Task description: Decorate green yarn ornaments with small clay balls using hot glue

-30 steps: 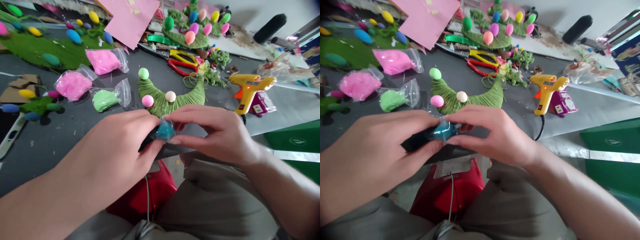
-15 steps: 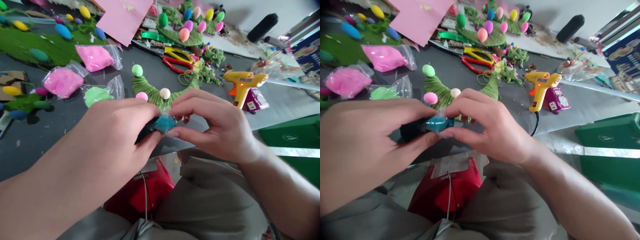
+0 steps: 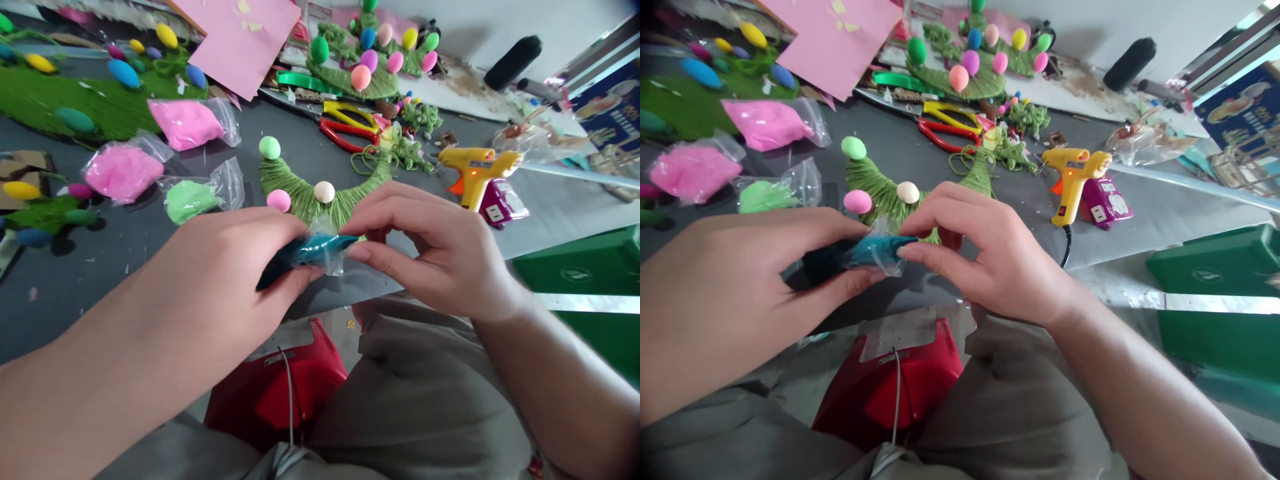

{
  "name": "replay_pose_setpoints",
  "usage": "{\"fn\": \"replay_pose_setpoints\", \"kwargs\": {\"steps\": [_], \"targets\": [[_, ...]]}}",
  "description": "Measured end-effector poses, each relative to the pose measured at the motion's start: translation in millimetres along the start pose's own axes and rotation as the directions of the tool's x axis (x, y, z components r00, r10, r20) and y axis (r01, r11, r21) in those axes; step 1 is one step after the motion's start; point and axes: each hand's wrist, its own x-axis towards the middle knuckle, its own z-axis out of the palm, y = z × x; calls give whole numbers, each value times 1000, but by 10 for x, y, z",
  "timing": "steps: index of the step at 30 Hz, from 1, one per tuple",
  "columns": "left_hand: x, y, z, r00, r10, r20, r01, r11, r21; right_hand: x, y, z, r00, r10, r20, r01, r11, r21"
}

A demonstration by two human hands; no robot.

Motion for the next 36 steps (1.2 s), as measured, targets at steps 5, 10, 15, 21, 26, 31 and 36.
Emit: {"fn": "replay_pose_setpoints", "kwargs": {"steps": [5, 10, 15, 21, 26, 31, 36], "targets": [[-28, -25, 14, 999, 26, 19, -25, 999, -24, 12, -8, 1, 999, -16, 33, 16, 1000, 2], [-40, -30, 11, 998, 30, 51, -28, 999, -37, 21, -4, 56, 998, -48, 36, 46, 998, 42], [-51, -39, 13, 998, 14, 63, -10, 998, -62, 19, -11, 109, 998, -55, 7, 54, 998, 40], [-24, -1, 18, 998, 18, 65, -15, 999, -45, 28, 0, 109, 1000, -21, 2, 21, 1000, -1], [-32, -22, 32, 999, 2, 54, -4, 1000, 25, 11, 45, 32, 999, -6, -37, 5, 1000, -27], [-48, -57, 41, 1000, -13, 22, 13, 1000, -5, -14, 74, -31, 995, -13, -98, 13, 1000, -2], [-56, -45, 30, 999, -14, 48, 16, 999, -33, 8, 59, 25, 999, -43, -19, 44, 998, 42]]}}
